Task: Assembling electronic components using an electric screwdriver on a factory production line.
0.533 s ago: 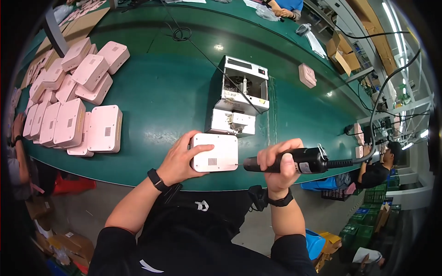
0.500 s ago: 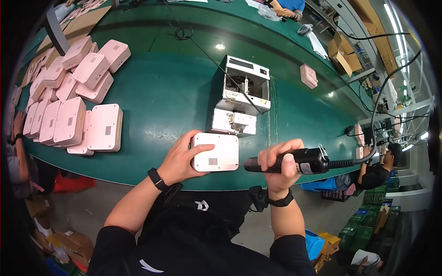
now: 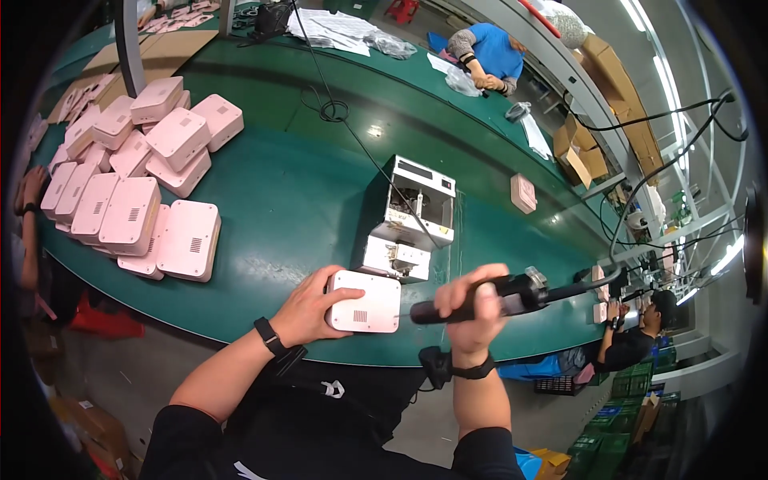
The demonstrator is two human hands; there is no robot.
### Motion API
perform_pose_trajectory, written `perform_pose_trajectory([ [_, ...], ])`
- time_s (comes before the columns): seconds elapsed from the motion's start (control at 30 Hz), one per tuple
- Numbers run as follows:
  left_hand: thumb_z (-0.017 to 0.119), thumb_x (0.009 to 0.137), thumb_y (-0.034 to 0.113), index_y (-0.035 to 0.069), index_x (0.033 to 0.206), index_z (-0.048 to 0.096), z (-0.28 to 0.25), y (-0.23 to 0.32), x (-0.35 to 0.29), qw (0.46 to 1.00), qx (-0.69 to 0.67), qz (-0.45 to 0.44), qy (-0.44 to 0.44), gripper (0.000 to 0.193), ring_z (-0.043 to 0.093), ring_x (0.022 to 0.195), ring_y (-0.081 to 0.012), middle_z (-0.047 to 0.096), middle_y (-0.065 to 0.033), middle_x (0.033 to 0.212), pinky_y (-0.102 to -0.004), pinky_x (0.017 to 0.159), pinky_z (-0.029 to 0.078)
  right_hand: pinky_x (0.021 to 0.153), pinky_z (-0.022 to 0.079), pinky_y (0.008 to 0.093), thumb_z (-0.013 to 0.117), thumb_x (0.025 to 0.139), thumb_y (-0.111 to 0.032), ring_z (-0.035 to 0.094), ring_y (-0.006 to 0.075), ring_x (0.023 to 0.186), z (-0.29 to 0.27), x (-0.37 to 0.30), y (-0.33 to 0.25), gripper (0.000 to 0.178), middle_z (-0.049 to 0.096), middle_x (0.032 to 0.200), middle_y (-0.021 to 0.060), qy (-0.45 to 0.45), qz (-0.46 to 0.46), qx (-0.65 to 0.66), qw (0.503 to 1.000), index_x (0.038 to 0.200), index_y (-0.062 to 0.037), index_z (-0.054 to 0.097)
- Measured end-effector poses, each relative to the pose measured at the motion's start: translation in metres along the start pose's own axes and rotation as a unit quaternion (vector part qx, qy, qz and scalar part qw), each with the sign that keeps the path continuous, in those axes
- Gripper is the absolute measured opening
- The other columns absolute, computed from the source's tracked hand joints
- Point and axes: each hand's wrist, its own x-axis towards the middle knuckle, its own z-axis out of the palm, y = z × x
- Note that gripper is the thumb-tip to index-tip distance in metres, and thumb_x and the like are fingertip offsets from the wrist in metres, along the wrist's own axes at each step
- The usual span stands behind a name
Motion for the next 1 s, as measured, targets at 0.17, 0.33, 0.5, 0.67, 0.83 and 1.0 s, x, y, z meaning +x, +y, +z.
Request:
perform_pose_trajectory([
  [0.17,0.09,0.057,0.021,0.026,0.123,0.064,0.002,0.003,-0.001,1.0,-0.016,-0.009,-0.01,0.071,0.052,0.118,-0.0357,0.045,-0.0142,0.135,-0.0425,0.099,0.047,0.05,0.044,0.0348,0.052,0.095,-0.026,0.045,0.0168,0.047,0.013,0.047,-0.003,0.021,0.048,0.062,0.0068,0.061,-0.108,0.007,0.992,0.1,-0.0065,0.046],
  [0.33,0.09,0.058,0.022,0.025,0.123,0.064,0.002,0.002,-0.003,1.0,-0.008,-0.004,-0.007,0.07,0.051,0.12,-0.0358,0.045,-0.0146,0.136,-0.0433,0.099,0.046,0.05,0.044,0.0347,0.05,0.096,-0.028,0.045,0.0164,0.046,0.012,0.056,0.01,0.023,0.048,0.063,0.0063,0.068,-0.075,-0.034,0.994,0.099,-0.0064,0.046],
  [0.5,0.087,0.061,0.024,0.026,0.125,0.061,0.001,-0.006,0.0,1.0,-0.018,0.008,-0.007,0.069,0.051,0.119,-0.0358,0.045,-0.0136,0.134,-0.0447,0.1,0.045,0.05,0.044,0.0352,0.052,0.095,-0.031,0.045,0.0168,0.046,0.013,0.017,0.002,0.025,0.049,0.063,0.0062,0.042,-0.011,0.042,0.998,0.1,-0.0069,0.045],
  [0.67,0.087,0.061,0.023,0.026,0.125,0.061,0.002,-0.008,0.0,1.0,-0.029,0.0,-0.011,0.069,0.052,0.119,-0.0353,0.044,-0.0134,0.134,-0.045,0.1,0.045,0.052,0.045,0.036,0.057,0.093,-0.034,0.048,0.0179,0.047,0.028,-0.011,-0.018,0.031,0.05,0.064,0.0064,-0.024,-0.034,0.061,0.997,0.101,-0.0075,0.043],
  [0.83,0.087,0.06,0.022,0.026,0.125,0.061,0.005,-0.006,0.0,1.0,-0.024,-0.008,-0.013,0.07,0.052,0.118,-0.0347,0.043,-0.0131,0.134,-0.0446,0.098,0.046,0.053,0.045,0.036,0.061,0.09,-0.037,0.051,0.0185,0.049,0.031,-0.022,-0.014,0.037,0.05,0.064,0.0067,-0.051,-0.017,0.03,0.998,0.101,-0.0078,0.042],
  [1.0,0.088,0.06,0.022,0.026,0.124,0.062,0.004,-0.006,-0.003,1.0,-0.03,0.0,-0.007,0.069,0.052,0.117,-0.0353,0.044,-0.0139,0.133,-0.0441,0.098,0.047,0.053,0.045,0.0359,0.064,0.089,-0.037,0.05,0.0186,0.05,0.033,-0.026,0.0,0.038,0.05,0.064,0.0068,-0.054,-0.001,0.028,0.998,0.1,-0.0082,0.041],
])
